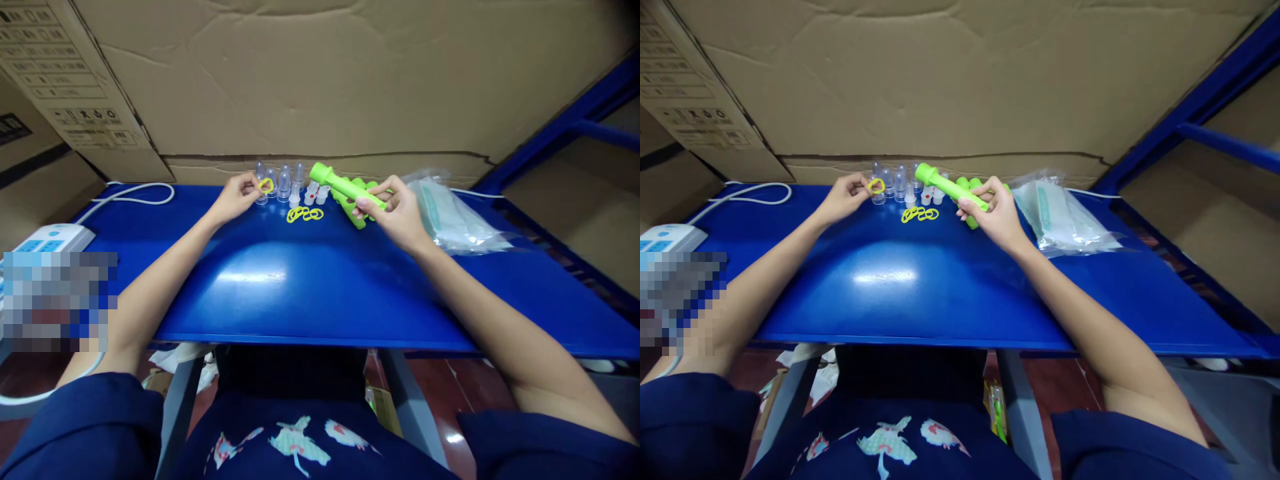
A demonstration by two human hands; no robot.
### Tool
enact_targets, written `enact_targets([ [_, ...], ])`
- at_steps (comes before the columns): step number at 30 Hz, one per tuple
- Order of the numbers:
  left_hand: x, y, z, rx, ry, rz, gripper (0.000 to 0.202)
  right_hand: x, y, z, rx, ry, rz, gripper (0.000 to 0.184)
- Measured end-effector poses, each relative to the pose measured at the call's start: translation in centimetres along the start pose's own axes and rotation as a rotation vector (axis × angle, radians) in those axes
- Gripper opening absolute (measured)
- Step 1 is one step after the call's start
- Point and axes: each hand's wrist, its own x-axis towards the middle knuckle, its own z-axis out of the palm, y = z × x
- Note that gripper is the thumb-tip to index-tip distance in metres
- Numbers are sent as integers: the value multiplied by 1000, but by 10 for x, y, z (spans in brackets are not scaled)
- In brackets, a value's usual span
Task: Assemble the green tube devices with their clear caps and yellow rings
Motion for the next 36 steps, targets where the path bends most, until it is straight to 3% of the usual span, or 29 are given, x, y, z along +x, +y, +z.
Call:
enact_targets([
  [6,-4,9,20,-153,-36,-127,28,4,11,-2,8,-26,69,64],
  [17,-10,8,19,-343,-71,-138,30,10,19,-10,65,-51,85,61],
  [20,-8,4,24,-280,-12,-202,24,11,21,-9,51,-64,86,59],
  [23,-4,15,22,-43,40,-207,22,10,21,-5,9,-60,97,57],
  [24,-6,24,17,70,5,-179,22,9,21,-4,0,-60,94,56],
  [27,-23,62,-5,453,-252,-93,27,6,15,-2,-24,-59,66,55],
  [30,-56,93,-25,637,-338,-59,35,4,6,-3,-53,-47,41,54],
  [33,-83,92,-30,733,-434,-94,45,4,0,-4,-79,-41,38,53],
  [36,-90,75,-22,729,-563,-176,39,5,-1,-5,-90,-43,27,51],
])
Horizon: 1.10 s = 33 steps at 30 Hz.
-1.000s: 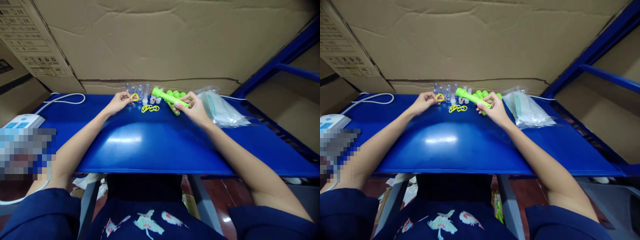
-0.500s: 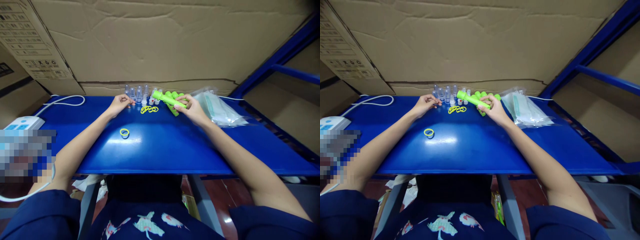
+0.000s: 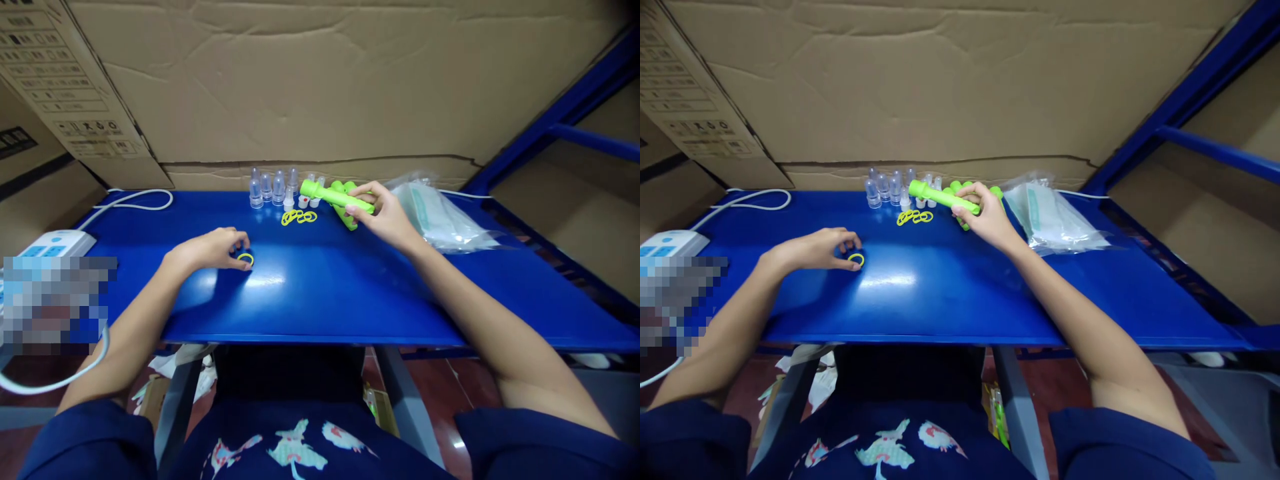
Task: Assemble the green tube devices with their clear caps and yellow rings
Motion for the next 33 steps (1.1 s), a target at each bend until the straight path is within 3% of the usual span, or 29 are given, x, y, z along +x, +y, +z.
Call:
enact_targets([
  [2,10,-1,8,-47,-77,31,25,2,3,-1,-20,10,-26,49],
  [4,22,0,12,-61,-71,99,14,4,7,-5,-80,38,-44,45],
  [7,44,1,20,-26,90,194,10,6,15,-11,-263,116,-56,37],
  [11,76,1,35,-52,265,198,13,6,24,-13,-577,177,-99,27],
  [14,95,9,46,17,423,183,25,1,24,-2,-798,95,-108,29],
  [16,105,17,50,91,465,159,33,-4,20,9,-943,9,-90,34],
  [21,120,27,54,133,428,121,30,-9,11,36,-1140,-151,4,41],
  [24,125,22,50,120,401,147,18,-7,8,46,-1151,-179,68,44],
  [29,132,13,46,45,408,174,14,1,4,51,-1202,-183,139,45],
  [31,135,11,47,42,414,168,14,5,2,52,-1259,-173,121,43],
  [33,137,11,49,57,420,160,17,10,-1,56,-1295,-200,-5,42],
])
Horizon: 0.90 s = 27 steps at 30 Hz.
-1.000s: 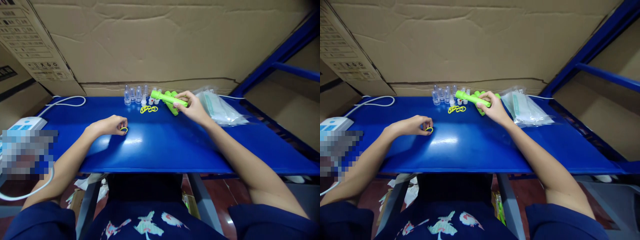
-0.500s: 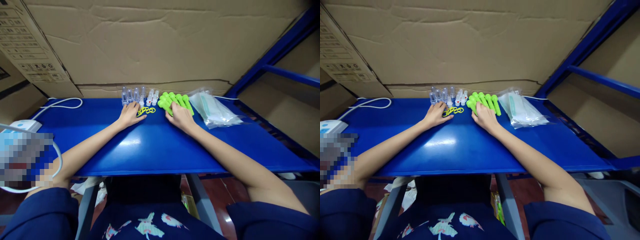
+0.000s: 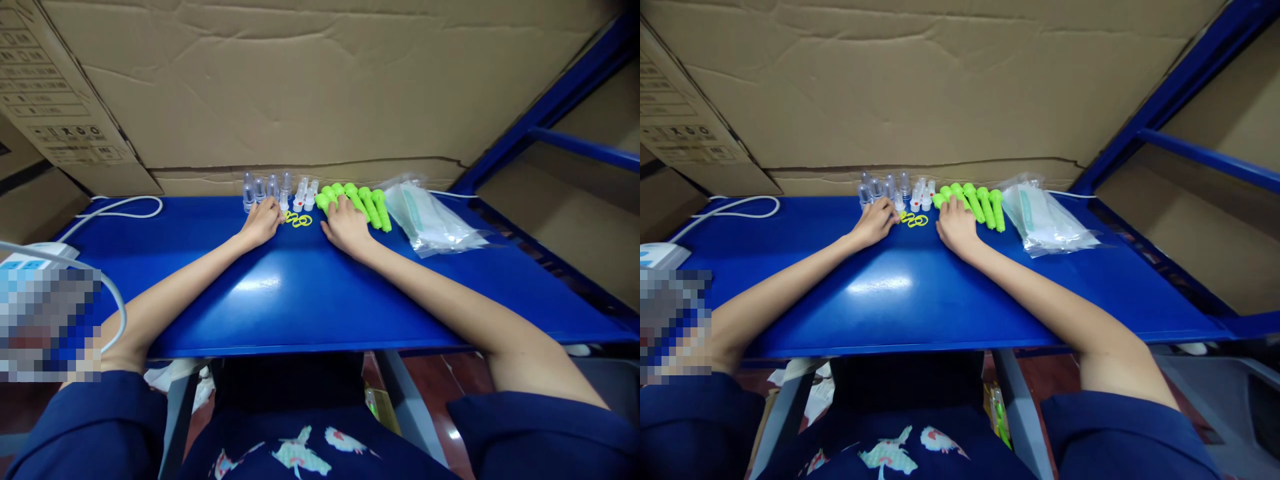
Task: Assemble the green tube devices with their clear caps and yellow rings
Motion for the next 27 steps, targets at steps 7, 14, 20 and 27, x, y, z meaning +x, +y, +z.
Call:
enact_targets([
  [7,-3,-2,4,-24,10,24,34,31,-27,4,70,-71,-356,32],
  [14,-9,-5,4,-82,50,-14,28,52,-22,30,390,-26,-257,28],
  [20,-12,3,0,-22,69,3,33,56,-17,55,755,301,-380,10],
  [27,-10,4,-2,65,20,31,19,53,-7,36,590,379,-179,33],
])
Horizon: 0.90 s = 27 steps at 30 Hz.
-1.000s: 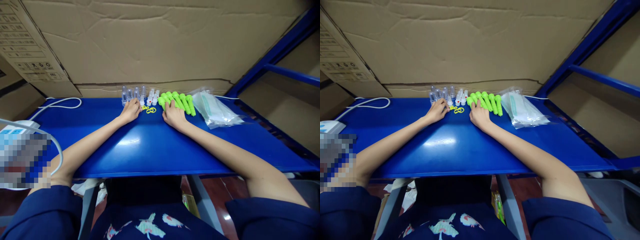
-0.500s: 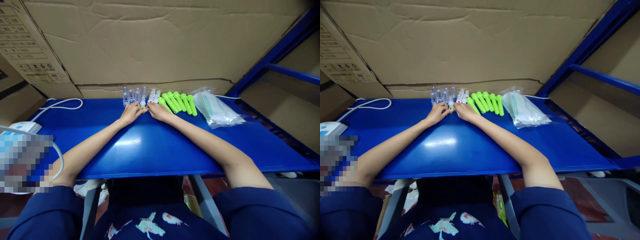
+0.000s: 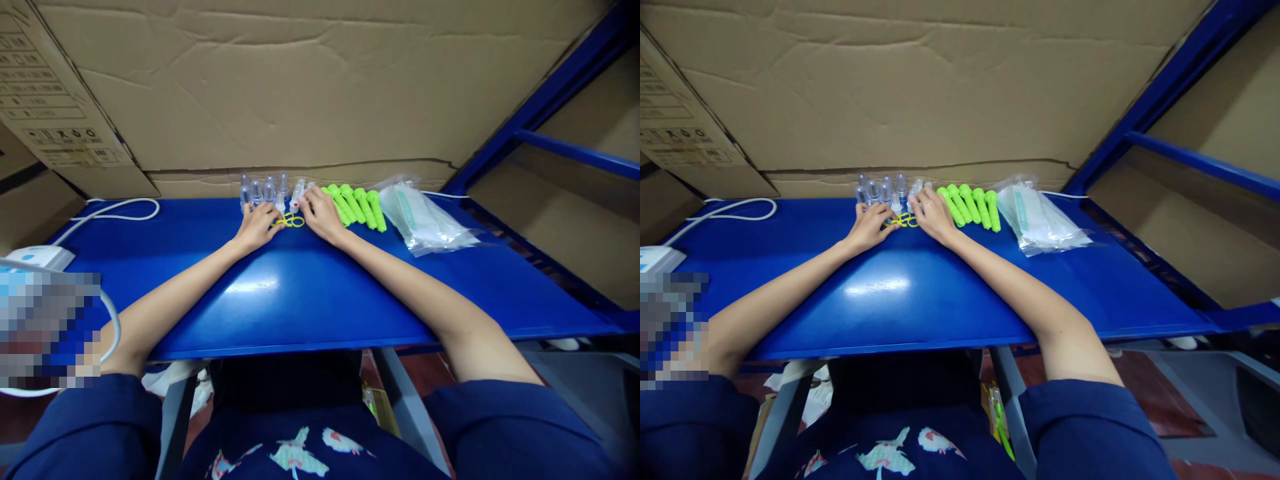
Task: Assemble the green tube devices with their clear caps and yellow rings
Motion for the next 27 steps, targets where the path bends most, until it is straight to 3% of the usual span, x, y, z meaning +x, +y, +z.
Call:
enact_targets([
  [3,-1,2,-1,39,-3,11,25,2,1,-14,-240,-16,179,29],
  [7,-2,5,-1,36,-16,-2,30,1,3,-20,-403,-190,315,40],
  [12,-4,2,2,-1,18,13,30,3,-5,-24,-397,-363,446,50],
  [16,-5,0,1,-14,19,32,34,5,-12,-39,-344,-370,517,48],
  [21,-7,1,-6,-28,8,55,30,10,-2,-50,-133,-194,356,38],
  [24,-9,-1,-8,-21,10,64,24,10,6,-44,157,-241,236,34],
  [27,-11,-5,-8,-15,8,73,20,7,1,-28,240,-306,91,39],
])
